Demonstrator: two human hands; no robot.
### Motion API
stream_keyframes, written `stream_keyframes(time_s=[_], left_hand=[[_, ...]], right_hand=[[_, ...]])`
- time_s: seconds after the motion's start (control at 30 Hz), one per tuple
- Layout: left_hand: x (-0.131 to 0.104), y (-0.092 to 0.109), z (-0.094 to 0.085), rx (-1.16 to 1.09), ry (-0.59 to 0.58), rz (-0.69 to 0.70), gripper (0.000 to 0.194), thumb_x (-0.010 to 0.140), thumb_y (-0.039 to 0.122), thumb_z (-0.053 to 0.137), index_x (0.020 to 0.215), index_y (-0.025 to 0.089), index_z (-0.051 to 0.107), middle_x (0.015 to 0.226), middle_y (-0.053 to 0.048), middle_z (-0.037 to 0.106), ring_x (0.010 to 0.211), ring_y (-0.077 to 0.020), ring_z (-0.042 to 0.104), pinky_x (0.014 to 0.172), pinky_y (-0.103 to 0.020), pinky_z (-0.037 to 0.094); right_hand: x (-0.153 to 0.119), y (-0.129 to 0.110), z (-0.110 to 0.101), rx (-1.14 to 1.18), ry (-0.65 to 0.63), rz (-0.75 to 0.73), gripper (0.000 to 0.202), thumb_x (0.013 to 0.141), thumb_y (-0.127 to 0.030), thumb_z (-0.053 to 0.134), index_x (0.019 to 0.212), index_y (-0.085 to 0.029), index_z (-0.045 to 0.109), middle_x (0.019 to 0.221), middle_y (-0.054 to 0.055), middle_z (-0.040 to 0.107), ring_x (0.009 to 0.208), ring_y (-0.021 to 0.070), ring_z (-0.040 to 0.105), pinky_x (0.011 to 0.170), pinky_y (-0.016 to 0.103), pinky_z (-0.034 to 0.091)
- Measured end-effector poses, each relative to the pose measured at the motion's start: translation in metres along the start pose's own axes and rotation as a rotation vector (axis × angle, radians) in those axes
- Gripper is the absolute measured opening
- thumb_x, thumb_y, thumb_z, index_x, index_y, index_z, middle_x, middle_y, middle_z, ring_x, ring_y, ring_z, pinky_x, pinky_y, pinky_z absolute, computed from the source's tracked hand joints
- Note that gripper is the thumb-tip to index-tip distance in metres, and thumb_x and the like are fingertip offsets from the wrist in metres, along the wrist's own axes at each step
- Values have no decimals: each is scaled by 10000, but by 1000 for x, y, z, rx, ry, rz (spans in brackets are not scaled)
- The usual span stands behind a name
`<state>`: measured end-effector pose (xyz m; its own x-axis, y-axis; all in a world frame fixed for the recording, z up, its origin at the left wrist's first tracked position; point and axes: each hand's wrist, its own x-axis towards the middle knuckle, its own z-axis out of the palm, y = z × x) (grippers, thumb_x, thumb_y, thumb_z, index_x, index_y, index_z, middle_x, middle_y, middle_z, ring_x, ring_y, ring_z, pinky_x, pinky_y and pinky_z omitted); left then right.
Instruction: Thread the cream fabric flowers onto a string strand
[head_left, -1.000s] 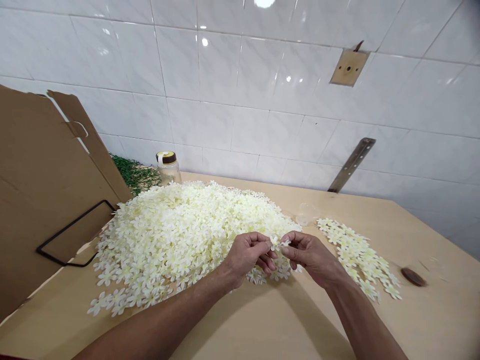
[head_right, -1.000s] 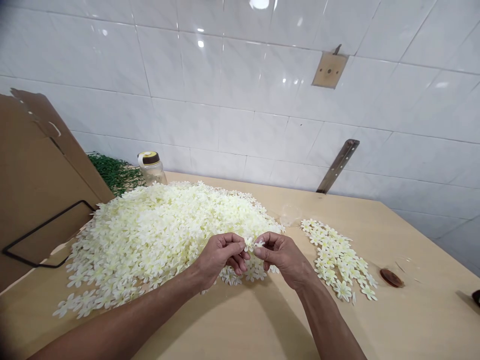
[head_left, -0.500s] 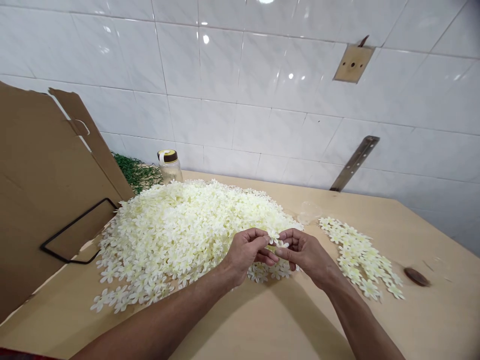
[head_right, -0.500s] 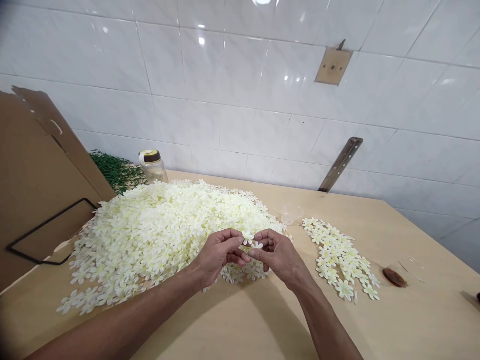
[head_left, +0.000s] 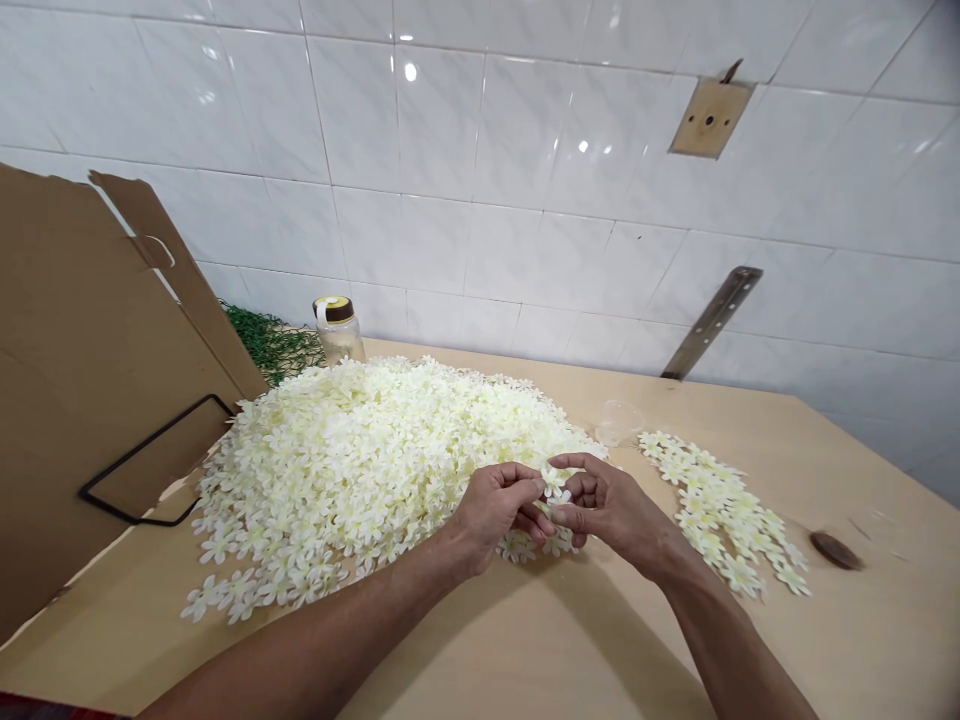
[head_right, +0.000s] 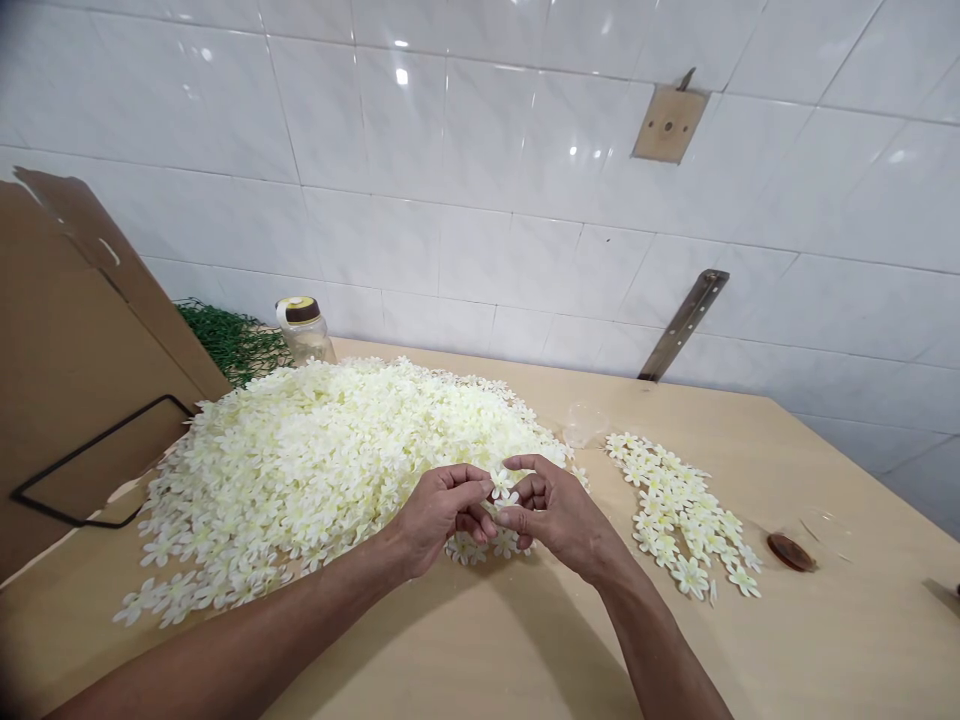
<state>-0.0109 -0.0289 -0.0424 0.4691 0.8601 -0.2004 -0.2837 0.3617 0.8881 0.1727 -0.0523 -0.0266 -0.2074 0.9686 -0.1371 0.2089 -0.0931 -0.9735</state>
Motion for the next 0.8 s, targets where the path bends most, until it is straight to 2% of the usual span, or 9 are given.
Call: stream_keyframes(time_s=[0.1, 0.27, 0.37, 0.43, 0.6, 0.8], left_hand=[[2, -1, -1, -18, 11, 14, 227, 713, 322, 717, 787, 130, 622, 570, -43, 623, 500, -147, 615, 513, -247, 495], [4, -2, -3, -63, 18, 38, 218, 699, 300, 737, 762, 120, 634, 729, -75, 664, 554, -152, 643, 541, -260, 509], [4, -2, -3, -83, 16, 35, 217, 709, 291, 735, 781, 114, 634, 753, -91, 675, 581, -162, 658, 553, -258, 510], [4, -2, -3, -93, 11, 37, 216, 714, 286, 736, 788, 111, 633, 762, -96, 678, 605, -169, 668, 573, -261, 516], [3, -1, -3, -104, 11, 35, 224, 707, 286, 737, 791, 108, 631, 763, -93, 676, 610, -170, 670, 578, -259, 517], [2, 2, -2, -89, 39, 66, 231, 702, 300, 734, 781, 108, 631, 804, -109, 685, 588, -162, 660, 554, -258, 508]], right_hand=[[-1, -2, 0, 37, -22, -14, 605, 712, -377, 820, 1221, -208, 541, 805, -4, 595, 653, 171, 634, 583, 323, 553], [-2, -4, 0, 79, -16, -10, 579, 686, -396, 838, 1169, -201, 584, 788, -1, 594, 670, 169, 620, 583, 317, 552], [-2, -3, -3, 131, -4, -6, 555, 719, -424, 811, 1175, -196, 590, 786, 5, 601, 679, 165, 616, 584, 308, 550], [-1, -1, -4, 155, 12, -7, 521, 741, -436, 792, 1160, -189, 605, 770, 7, 608, 670, 156, 613, 588, 299, 544], [2, 3, -3, 159, 54, -14, 472, 706, -434, 819, 1074, -186, 657, 769, 16, 643, 662, 151, 610, 589, 284, 524], [3, 6, -3, 147, 157, -82, 450, 706, -401, 821, 1076, -198, 666, 824, 12, 604, 646, 139, 556, 557, 285, 497]])
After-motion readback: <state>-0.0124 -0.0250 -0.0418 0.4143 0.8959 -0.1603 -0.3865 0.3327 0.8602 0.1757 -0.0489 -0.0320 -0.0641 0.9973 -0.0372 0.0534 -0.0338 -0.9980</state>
